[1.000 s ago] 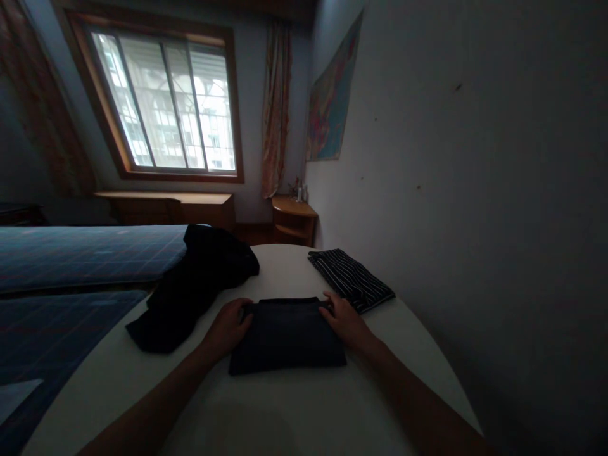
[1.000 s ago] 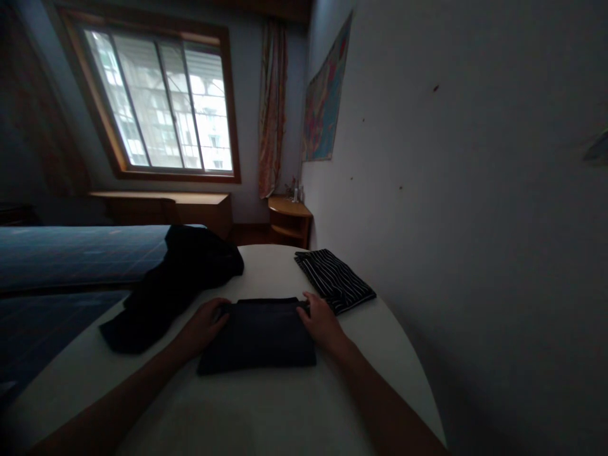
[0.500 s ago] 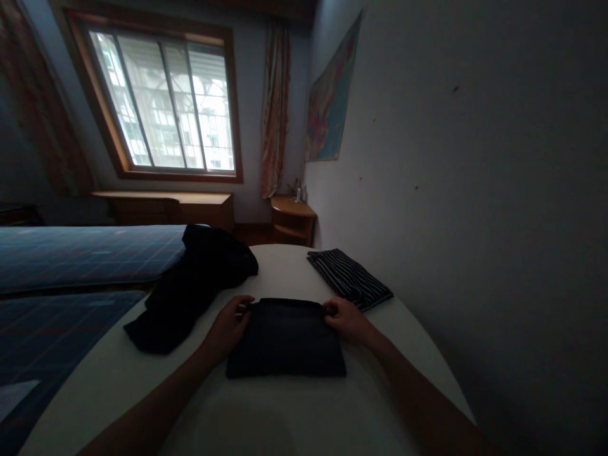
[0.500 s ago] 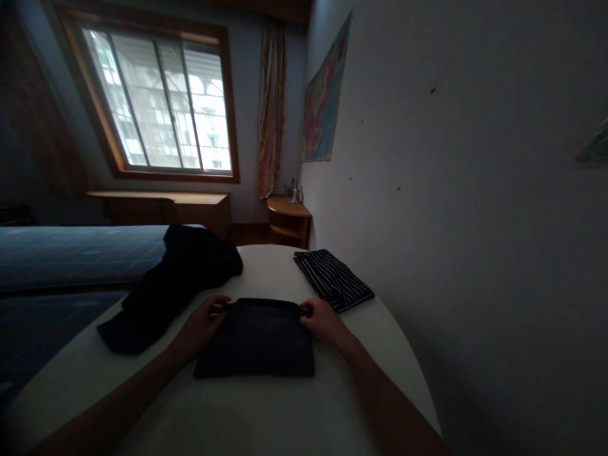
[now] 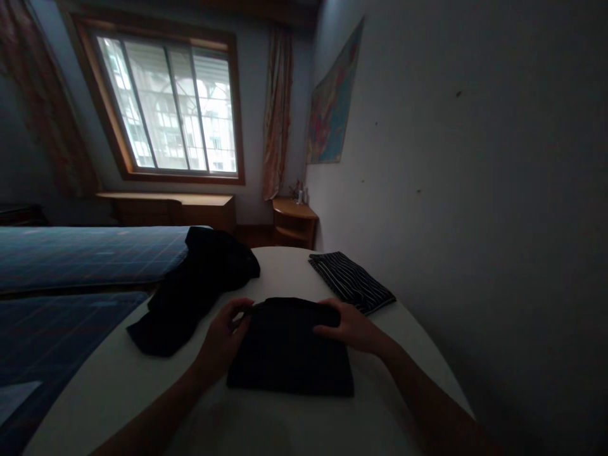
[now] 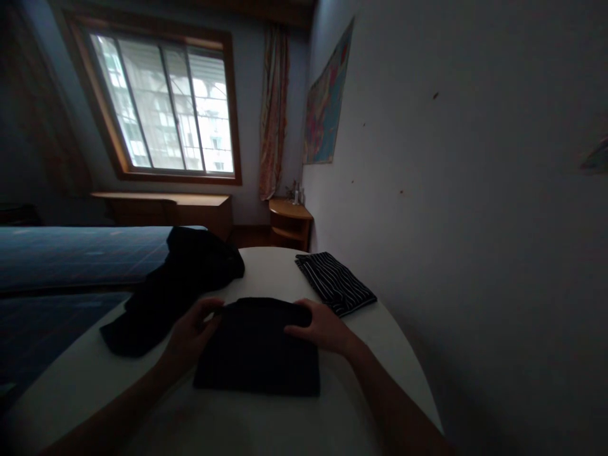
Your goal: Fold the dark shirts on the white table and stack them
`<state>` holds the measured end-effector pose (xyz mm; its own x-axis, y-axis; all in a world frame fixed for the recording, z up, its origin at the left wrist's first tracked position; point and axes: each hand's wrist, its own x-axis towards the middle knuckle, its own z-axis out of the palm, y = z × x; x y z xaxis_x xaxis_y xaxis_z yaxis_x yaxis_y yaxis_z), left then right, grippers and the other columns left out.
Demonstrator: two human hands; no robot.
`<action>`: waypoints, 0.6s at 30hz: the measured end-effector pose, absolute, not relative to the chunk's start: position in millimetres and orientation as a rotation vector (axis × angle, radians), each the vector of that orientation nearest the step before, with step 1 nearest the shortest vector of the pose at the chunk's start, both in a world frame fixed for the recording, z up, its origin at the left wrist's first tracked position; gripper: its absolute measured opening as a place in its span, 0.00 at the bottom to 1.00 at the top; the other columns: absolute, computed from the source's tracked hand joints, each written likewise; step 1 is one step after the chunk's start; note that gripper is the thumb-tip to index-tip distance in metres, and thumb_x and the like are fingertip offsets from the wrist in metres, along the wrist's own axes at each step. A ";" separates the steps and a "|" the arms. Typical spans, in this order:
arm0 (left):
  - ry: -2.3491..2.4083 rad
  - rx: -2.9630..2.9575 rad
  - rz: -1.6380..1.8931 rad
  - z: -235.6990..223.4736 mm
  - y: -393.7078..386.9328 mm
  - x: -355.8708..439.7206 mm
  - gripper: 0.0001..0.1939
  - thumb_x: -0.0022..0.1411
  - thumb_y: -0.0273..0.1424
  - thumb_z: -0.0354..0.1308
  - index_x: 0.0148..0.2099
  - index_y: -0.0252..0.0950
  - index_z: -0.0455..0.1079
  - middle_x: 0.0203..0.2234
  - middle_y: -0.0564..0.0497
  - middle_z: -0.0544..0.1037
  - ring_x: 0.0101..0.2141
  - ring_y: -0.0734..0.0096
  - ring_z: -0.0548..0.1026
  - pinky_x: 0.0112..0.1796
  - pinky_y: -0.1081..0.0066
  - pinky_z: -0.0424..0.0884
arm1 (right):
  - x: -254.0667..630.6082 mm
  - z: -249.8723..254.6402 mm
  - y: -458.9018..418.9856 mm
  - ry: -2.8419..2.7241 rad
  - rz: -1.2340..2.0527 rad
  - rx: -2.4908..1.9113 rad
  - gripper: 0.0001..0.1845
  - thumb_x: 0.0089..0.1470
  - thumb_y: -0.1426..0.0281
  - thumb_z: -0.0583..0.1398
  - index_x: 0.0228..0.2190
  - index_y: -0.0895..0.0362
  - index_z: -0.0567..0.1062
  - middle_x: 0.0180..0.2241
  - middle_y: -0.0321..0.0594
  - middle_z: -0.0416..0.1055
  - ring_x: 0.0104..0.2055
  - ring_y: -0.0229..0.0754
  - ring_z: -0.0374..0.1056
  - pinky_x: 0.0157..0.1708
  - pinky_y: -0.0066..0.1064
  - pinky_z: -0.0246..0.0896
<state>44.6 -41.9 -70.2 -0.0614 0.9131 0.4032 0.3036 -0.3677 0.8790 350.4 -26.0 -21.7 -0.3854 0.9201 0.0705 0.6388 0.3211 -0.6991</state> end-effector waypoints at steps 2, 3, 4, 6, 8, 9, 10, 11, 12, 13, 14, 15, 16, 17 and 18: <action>1.287 1.667 1.468 -69.6 -44.0 43.7 0.13 0.60 0.39 0.56 0.45 0.39 0.68 0.41 0.48 0.76 0.44 0.63 0.76 0.43 0.64 0.76 | 344.8 -9.5 -24.4 -2.207 0.749 -1.420 0.30 0.46 0.50 0.66 0.44 0.58 0.76 0.43 0.46 0.76 0.43 0.48 0.72 0.43 0.36 0.65; 1.279 1.667 1.469 -69.5 -44.8 43.3 0.13 0.60 0.39 0.56 0.45 0.39 0.68 0.41 0.48 0.76 0.43 0.64 0.76 0.42 0.65 0.76 | 341.8 -4.0 -23.1 -2.240 0.719 -1.444 0.29 0.46 0.49 0.66 0.42 0.58 0.77 0.41 0.46 0.77 0.41 0.48 0.73 0.41 0.36 0.65; 1.271 1.669 1.474 -69.3 -45.4 42.9 0.13 0.60 0.39 0.56 0.44 0.39 0.68 0.41 0.48 0.76 0.43 0.64 0.77 0.42 0.65 0.76 | 338.7 1.0 -21.5 -2.267 0.693 -1.462 0.29 0.45 0.49 0.67 0.42 0.58 0.77 0.40 0.46 0.77 0.40 0.48 0.73 0.40 0.35 0.65; 1.254 1.686 1.491 -68.8 -46.3 42.0 0.12 0.60 0.39 0.56 0.43 0.38 0.68 0.41 0.47 0.76 0.43 0.63 0.76 0.41 0.66 0.76 | 331.9 9.0 -17.6 -2.319 0.671 -1.465 0.33 0.43 0.48 0.68 0.45 0.56 0.76 0.40 0.46 0.77 0.40 0.48 0.73 0.39 0.35 0.65; 1.240 1.703 1.522 -67.9 -47.3 40.9 0.12 0.59 0.39 0.56 0.42 0.38 0.68 0.41 0.47 0.75 0.43 0.63 0.76 0.41 0.66 0.76 | 324.4 14.1 -12.7 -2.395 0.713 -1.409 0.37 0.41 0.47 0.68 0.49 0.54 0.75 0.41 0.45 0.77 0.41 0.48 0.73 0.40 0.35 0.65; 1.234 1.712 1.528 -67.2 -47.9 40.2 0.12 0.59 0.39 0.56 0.42 0.38 0.68 0.41 0.46 0.75 0.44 0.62 0.76 0.41 0.66 0.76 | 320.5 15.7 -10.0 -2.439 0.744 -1.370 0.37 0.41 0.47 0.68 0.49 0.54 0.75 0.41 0.44 0.77 0.41 0.48 0.72 0.41 0.35 0.65; 1.229 1.721 1.529 -66.5 -48.7 39.6 0.12 0.59 0.38 0.56 0.42 0.38 0.68 0.42 0.46 0.75 0.44 0.62 0.75 0.41 0.66 0.76 | 316.6 16.6 -7.2 -2.484 0.773 -1.329 0.35 0.41 0.47 0.68 0.47 0.53 0.76 0.41 0.43 0.77 0.42 0.48 0.72 0.40 0.34 0.65; 1.224 1.729 1.526 -65.7 -49.4 39.1 0.12 0.59 0.38 0.57 0.42 0.38 0.69 0.42 0.46 0.74 0.45 0.62 0.75 0.41 0.66 0.76 | 313.0 17.1 -4.4 -2.523 0.795 -1.288 0.33 0.42 0.47 0.67 0.45 0.53 0.77 0.41 0.43 0.77 0.42 0.48 0.72 0.40 0.34 0.65; 1.222 1.733 1.525 -64.9 -50.1 38.7 0.12 0.59 0.38 0.56 0.43 0.38 0.69 0.43 0.46 0.74 0.45 0.61 0.75 0.41 0.66 0.76 | 309.7 17.4 -1.8 -2.553 0.812 -1.252 0.30 0.44 0.48 0.67 0.43 0.54 0.77 0.41 0.42 0.76 0.42 0.47 0.72 0.39 0.33 0.65; 1.222 1.733 1.524 -64.2 -50.6 38.5 0.12 0.59 0.37 0.56 0.43 0.39 0.69 0.43 0.45 0.74 0.46 0.61 0.75 0.42 0.65 0.76 | 306.9 17.6 0.6 -2.579 0.820 -1.222 0.27 0.46 0.49 0.66 0.42 0.54 0.77 0.40 0.41 0.76 0.41 0.47 0.72 0.38 0.32 0.64; 1.222 1.730 1.520 -63.6 -50.8 38.5 0.12 0.59 0.37 0.56 0.43 0.39 0.69 0.44 0.45 0.74 0.47 0.60 0.74 0.42 0.65 0.76 | 304.7 18.1 2.6 -2.599 0.823 -1.199 0.25 0.48 0.51 0.66 0.42 0.54 0.77 0.40 0.41 0.76 0.40 0.46 0.72 0.37 0.32 0.64; 1.225 1.726 1.516 -63.2 -50.6 38.7 0.11 0.60 0.38 0.56 0.43 0.39 0.69 0.45 0.45 0.73 0.48 0.60 0.74 0.43 0.64 0.76 | 303.3 18.8 4.1 -2.618 0.824 -1.179 0.23 0.50 0.53 0.65 0.43 0.53 0.77 0.40 0.40 0.76 0.40 0.45 0.72 0.37 0.31 0.64; 1.229 1.720 1.509 -63.3 -49.8 38.9 0.11 0.60 0.38 0.55 0.43 0.39 0.69 0.46 0.45 0.73 0.49 0.60 0.73 0.44 0.64 0.76 | 302.7 20.0 5.3 -2.635 0.826 -1.166 0.21 0.51 0.55 0.64 0.44 0.53 0.76 0.40 0.40 0.76 0.39 0.44 0.72 0.36 0.31 0.63; 1.233 1.719 1.497 -64.2 -48.5 39.0 0.11 0.61 0.38 0.55 0.43 0.39 0.68 0.48 0.45 0.73 0.50 0.59 0.73 0.45 0.63 0.75 | 303.0 21.7 6.1 -2.651 0.827 -1.159 0.20 0.53 0.57 0.63 0.45 0.53 0.76 0.40 0.40 0.76 0.39 0.44 0.72 0.36 0.31 0.63; 1.237 1.719 1.483 -65.9 -46.6 38.9 0.11 0.62 0.38 0.54 0.44 0.39 0.68 0.49 0.45 0.72 0.51 0.60 0.72 0.46 0.62 0.75 | 304.1 23.8 6.7 -2.664 0.825 -1.157 0.20 0.53 0.57 0.63 0.45 0.53 0.75 0.40 0.41 0.77 0.39 0.44 0.72 0.36 0.31 0.63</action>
